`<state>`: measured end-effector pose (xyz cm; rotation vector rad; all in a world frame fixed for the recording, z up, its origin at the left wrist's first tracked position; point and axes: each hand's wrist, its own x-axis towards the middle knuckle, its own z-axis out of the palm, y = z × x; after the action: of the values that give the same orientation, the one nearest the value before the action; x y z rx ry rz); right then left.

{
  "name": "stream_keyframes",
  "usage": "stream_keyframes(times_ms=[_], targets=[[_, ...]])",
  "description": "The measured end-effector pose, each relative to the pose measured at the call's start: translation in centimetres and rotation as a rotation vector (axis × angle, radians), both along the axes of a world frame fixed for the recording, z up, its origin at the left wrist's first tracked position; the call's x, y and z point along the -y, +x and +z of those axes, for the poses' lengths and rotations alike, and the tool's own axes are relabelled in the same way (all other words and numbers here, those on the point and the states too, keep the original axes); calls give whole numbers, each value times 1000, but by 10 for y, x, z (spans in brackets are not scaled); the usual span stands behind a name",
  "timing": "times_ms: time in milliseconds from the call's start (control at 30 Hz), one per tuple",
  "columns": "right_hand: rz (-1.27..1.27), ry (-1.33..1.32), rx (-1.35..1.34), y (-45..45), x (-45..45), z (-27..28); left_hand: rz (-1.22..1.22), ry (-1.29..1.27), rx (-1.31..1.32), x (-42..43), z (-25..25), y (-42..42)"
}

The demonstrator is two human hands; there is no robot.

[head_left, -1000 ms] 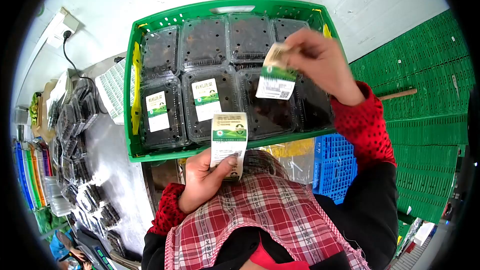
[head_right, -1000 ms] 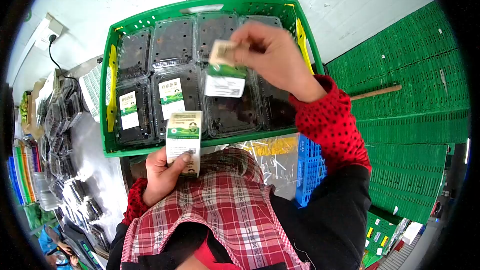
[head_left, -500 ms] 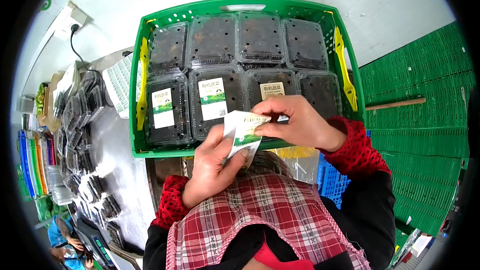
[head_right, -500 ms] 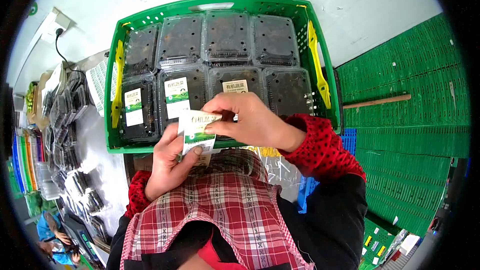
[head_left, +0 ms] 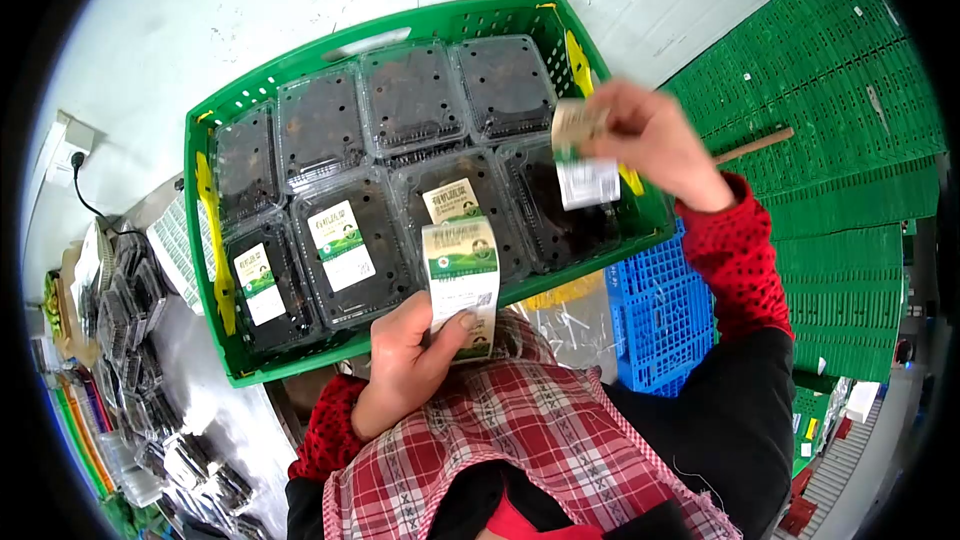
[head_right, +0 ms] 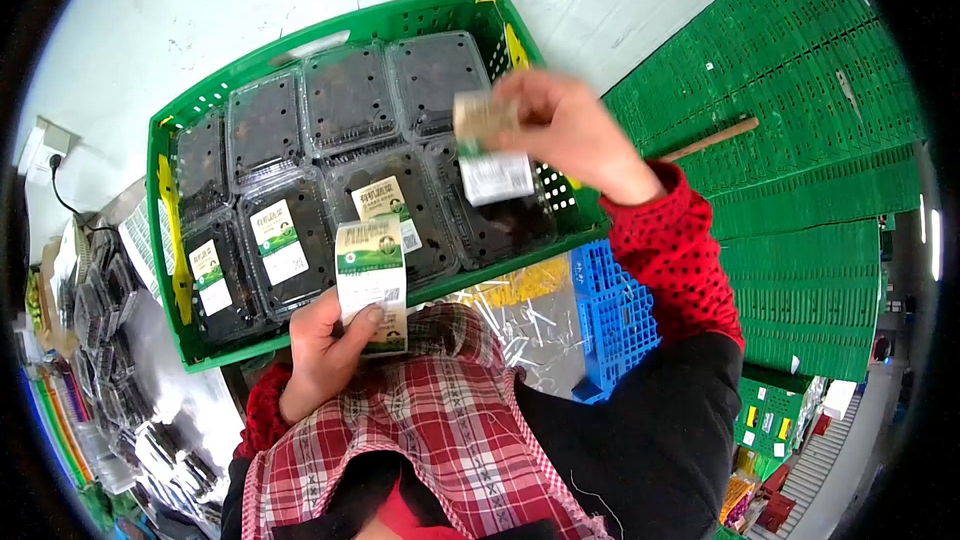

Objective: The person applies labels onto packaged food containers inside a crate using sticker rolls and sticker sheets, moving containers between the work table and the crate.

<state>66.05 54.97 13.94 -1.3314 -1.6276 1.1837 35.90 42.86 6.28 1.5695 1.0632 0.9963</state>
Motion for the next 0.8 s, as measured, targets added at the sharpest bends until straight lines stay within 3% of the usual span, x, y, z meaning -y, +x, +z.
stream_keyframes(times_ms=[33, 100, 133, 200, 233, 300, 400, 433, 500, 567, 633, 700, 767, 800], targets=[[69, -30, 314, 14, -1, -19, 2, 0, 6, -3, 4, -1], [151, -116, 314, 18, 6, -59, -47, 93, -72, -7, 9, -8], [150, -33, 487, 15, 9, -69, -81, 119, -101, -10, 16, -9], [118, 150, 777, 11, 13, -79, -89, 153, -98, -12, 20, -10], [61, 142, 943, -6, 19, -53, -101, 187, -84, -14, 23, -10], [1, 419, 857, -15, 24, -46, -118, 172, -99, -16, 25, -12], [324, -2, 45, -53, 31, -29, -162, 133, -140, -16, 21, -9], [398, 27, 128, -66, 35, -22, -161, 138, -144, -17, 22, -7], [426, 78, 29, -78, 42, -29, 29, 447, -240, -22, 23, -2], [435, 200, 15, -90, 49, -28, 58, 530, -296, -25, 27, -6], [415, 367, 42, -98, 54, -29, 12, 231, -42, -19, 23, -8], [413, 624, 36, -98, 46, -30, 59, 151, -52, -14, 23, -7], [264, 651, 137, -87, 18, -11, 43, 83, 36, -9, 5, 1], [77, 473, 39, -81, -4, 10, -13, -2, -5, -6, 0, -1]])
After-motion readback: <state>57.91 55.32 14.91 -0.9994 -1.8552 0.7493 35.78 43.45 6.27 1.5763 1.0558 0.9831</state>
